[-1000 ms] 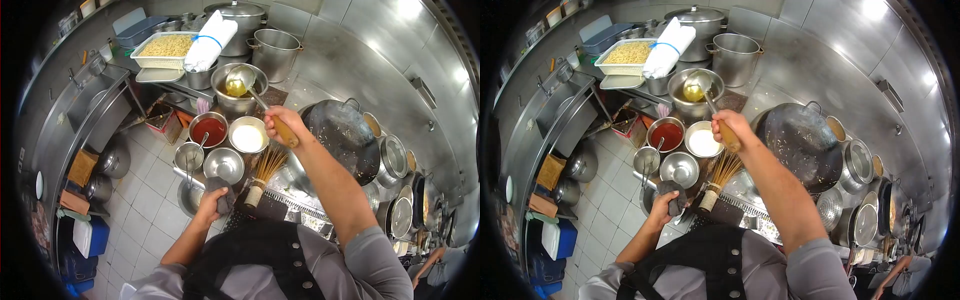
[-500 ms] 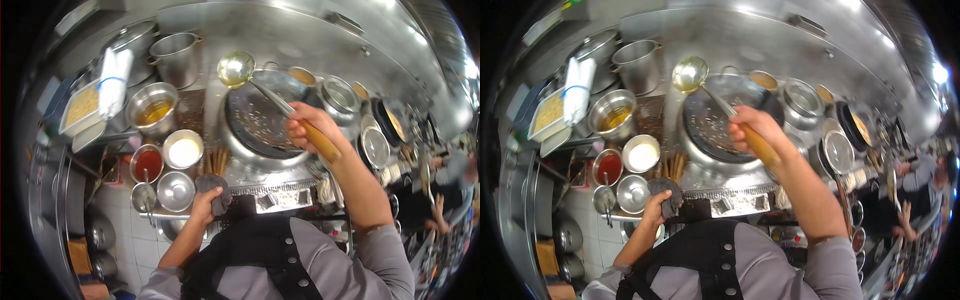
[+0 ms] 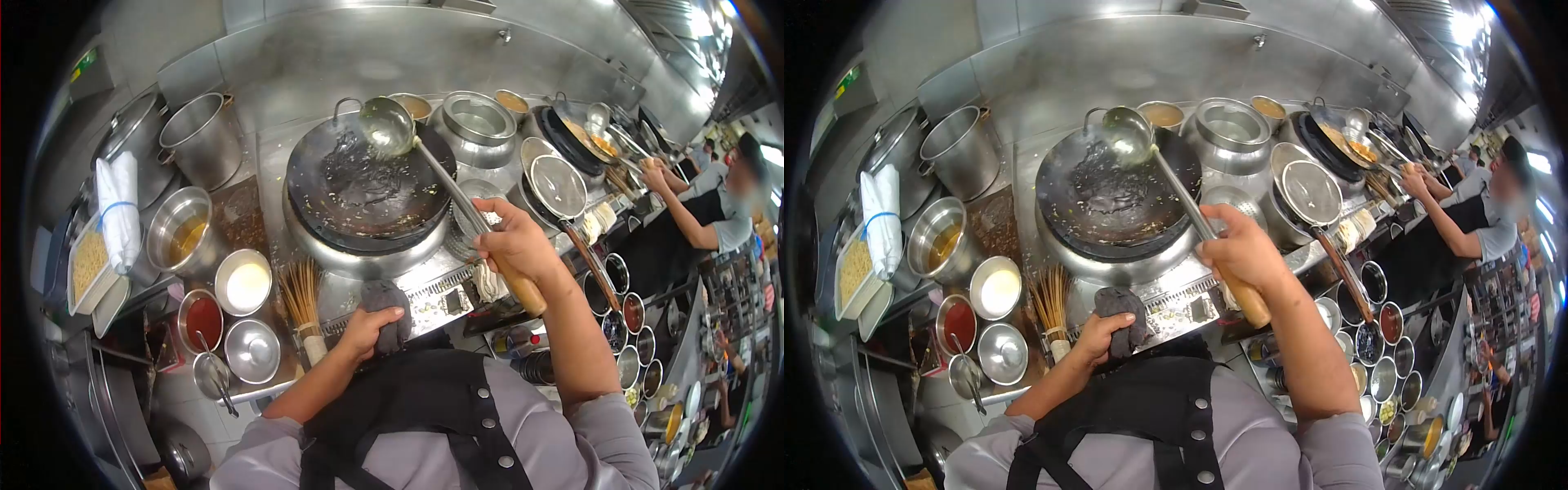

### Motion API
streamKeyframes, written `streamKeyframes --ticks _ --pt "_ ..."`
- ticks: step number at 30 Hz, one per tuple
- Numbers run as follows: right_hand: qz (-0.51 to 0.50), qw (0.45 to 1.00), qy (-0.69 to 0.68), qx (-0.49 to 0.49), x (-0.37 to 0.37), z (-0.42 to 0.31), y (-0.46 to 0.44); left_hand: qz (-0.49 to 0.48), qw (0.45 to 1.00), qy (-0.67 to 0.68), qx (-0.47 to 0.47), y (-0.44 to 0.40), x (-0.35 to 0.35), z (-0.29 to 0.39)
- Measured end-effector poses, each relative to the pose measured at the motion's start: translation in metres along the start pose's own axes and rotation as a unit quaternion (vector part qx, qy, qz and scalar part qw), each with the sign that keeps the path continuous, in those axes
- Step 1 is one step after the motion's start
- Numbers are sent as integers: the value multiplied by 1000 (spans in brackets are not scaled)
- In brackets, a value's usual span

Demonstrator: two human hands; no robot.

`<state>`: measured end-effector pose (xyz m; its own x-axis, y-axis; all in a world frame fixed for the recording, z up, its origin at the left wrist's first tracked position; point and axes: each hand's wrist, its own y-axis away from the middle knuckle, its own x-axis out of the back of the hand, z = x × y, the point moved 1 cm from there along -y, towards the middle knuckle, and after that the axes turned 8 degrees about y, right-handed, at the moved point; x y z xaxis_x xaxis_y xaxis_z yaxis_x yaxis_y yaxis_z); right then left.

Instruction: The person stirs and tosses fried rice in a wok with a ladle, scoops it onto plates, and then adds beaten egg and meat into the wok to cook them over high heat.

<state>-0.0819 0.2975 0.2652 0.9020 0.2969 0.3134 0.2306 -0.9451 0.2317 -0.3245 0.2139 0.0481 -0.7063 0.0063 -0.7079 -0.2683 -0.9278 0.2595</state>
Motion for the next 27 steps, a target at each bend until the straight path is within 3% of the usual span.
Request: streamKeyframes --ticks 1,3,4,5,7,9,10,11,13,14,16,19,21,24,27 --pt "8 1000 -3 1 8 7 2 -10 1000 0 4 -2 -5 -2" --pt "-39 989 -139 -29 20 45 -3 -24 1000 -3 13 -2 -14 -7" --pt "100 955 274 49 20 91 1 -43 998 -1 41 -3 -20 -9" --pt "113 904 398 104 25 123 2 -56 996 6 64 -2 -22 -13" --pt "70 987 138 -48 18 125 23 -53 995 -10 82 -4 -17 -28" --pt "88 982 160 -50 9 138 34 -48 994 -24 91 -6 -18 -41" --pt "111 968 218 50 9 163 30 -51 992 -33 108 -6 -17 -46" --pt "118 969 213 43 7 158 36 -54 991 -38 118 -2 -21 -49" --pt "70 995 -43 -63 5 128 45 -52 986 -95 128 2 -37 -52" --pt "60 993 -97 -26 7 119 52 -75 981 -108 143 1 -42 -58" --pt "42 964 -262 8 22 113 83 -37 946 -312 79 1 -42 -83" --pt "-68 867 -490 68 69 129 166 -114 913 -373 118 -7 -20 -148" --pt "-100 819 -554 109 96 162 230 -122 896 -402 142 -15 -20 -193" --pt "-67 824 -535 174 110 203 348 -100 885 -425 161 -1 -51 -235" --pt "34 817 -550 170 106 251 483 -110 862 -478 127 13 -79 -296"
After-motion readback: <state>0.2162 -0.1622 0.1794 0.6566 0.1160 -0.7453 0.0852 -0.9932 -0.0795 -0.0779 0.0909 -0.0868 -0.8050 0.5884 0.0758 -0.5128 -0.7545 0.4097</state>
